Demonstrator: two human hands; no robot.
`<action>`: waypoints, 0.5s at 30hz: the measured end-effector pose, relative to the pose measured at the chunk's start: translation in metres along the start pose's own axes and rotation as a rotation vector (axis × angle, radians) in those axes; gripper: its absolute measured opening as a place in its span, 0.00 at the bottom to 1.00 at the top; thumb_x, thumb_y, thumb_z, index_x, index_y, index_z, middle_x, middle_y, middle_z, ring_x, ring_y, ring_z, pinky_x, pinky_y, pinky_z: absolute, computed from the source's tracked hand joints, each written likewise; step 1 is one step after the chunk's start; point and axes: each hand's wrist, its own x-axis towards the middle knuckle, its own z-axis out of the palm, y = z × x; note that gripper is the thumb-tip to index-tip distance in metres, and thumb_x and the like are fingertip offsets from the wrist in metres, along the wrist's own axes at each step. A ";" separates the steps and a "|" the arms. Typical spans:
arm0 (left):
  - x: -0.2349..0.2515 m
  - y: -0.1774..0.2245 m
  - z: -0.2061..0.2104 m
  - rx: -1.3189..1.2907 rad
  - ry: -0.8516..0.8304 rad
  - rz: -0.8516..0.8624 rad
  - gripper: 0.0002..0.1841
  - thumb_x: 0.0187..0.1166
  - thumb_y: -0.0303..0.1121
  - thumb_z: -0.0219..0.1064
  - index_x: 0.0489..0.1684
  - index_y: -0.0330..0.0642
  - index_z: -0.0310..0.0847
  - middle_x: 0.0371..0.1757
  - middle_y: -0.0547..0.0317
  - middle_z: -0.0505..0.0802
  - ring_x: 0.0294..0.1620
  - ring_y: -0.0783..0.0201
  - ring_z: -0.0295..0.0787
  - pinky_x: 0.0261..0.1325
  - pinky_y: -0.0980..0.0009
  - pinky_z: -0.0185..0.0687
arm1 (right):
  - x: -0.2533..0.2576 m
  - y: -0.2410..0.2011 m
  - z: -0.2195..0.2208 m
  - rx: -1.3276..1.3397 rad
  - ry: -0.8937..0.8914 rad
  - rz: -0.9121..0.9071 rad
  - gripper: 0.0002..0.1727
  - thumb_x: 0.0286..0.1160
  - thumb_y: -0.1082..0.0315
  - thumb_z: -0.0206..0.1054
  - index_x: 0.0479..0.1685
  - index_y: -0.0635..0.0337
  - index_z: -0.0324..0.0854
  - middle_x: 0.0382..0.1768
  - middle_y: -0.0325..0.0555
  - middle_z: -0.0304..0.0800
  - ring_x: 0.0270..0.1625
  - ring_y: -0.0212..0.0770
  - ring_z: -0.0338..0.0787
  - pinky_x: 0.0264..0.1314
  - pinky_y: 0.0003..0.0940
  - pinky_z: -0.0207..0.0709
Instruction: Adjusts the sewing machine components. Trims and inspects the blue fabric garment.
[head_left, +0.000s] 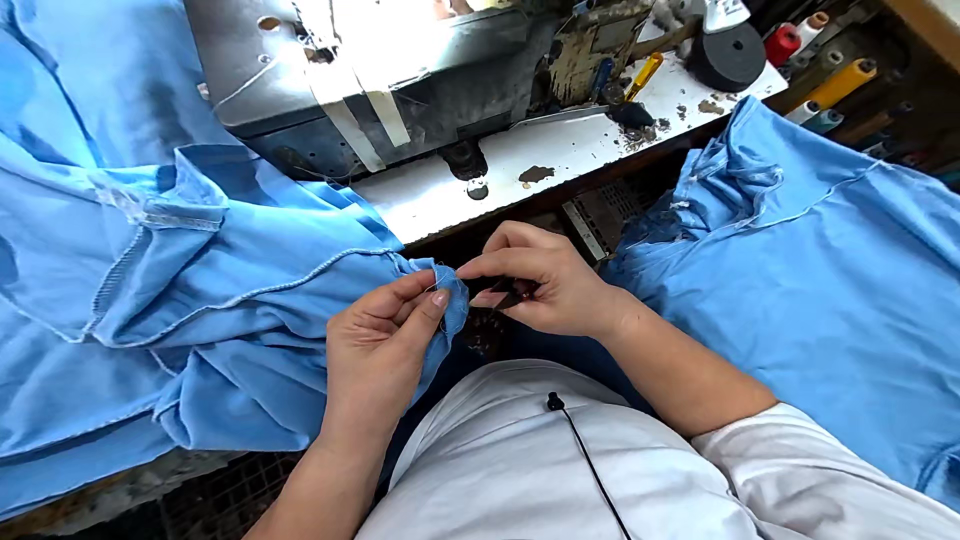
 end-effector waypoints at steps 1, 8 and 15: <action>0.000 0.001 0.000 0.007 -0.006 0.017 0.13 0.75 0.23 0.72 0.56 0.40 0.91 0.40 0.64 0.98 0.34 0.74 0.93 0.41 0.77 0.91 | 0.001 0.000 0.001 -0.024 -0.016 -0.017 0.13 0.67 0.73 0.77 0.52 0.61 0.94 0.38 0.44 0.83 0.35 0.29 0.81 0.34 0.21 0.79; -0.002 0.005 0.000 0.129 -0.018 0.069 0.13 0.72 0.23 0.74 0.55 0.39 0.91 0.39 0.66 0.98 0.35 0.75 0.94 0.42 0.79 0.92 | 0.002 -0.004 0.002 -0.155 -0.149 -0.075 0.08 0.62 0.80 0.73 0.38 0.61 0.92 0.41 0.45 0.88 0.36 0.34 0.87 0.34 0.29 0.83; -0.001 0.006 -0.001 0.148 -0.020 0.049 0.14 0.72 0.24 0.73 0.56 0.41 0.89 0.38 0.67 0.97 0.34 0.75 0.93 0.39 0.79 0.91 | -0.013 -0.012 0.002 0.053 -0.248 0.015 0.03 0.76 0.76 0.66 0.37 0.65 0.84 0.42 0.47 0.84 0.39 0.33 0.84 0.38 0.26 0.82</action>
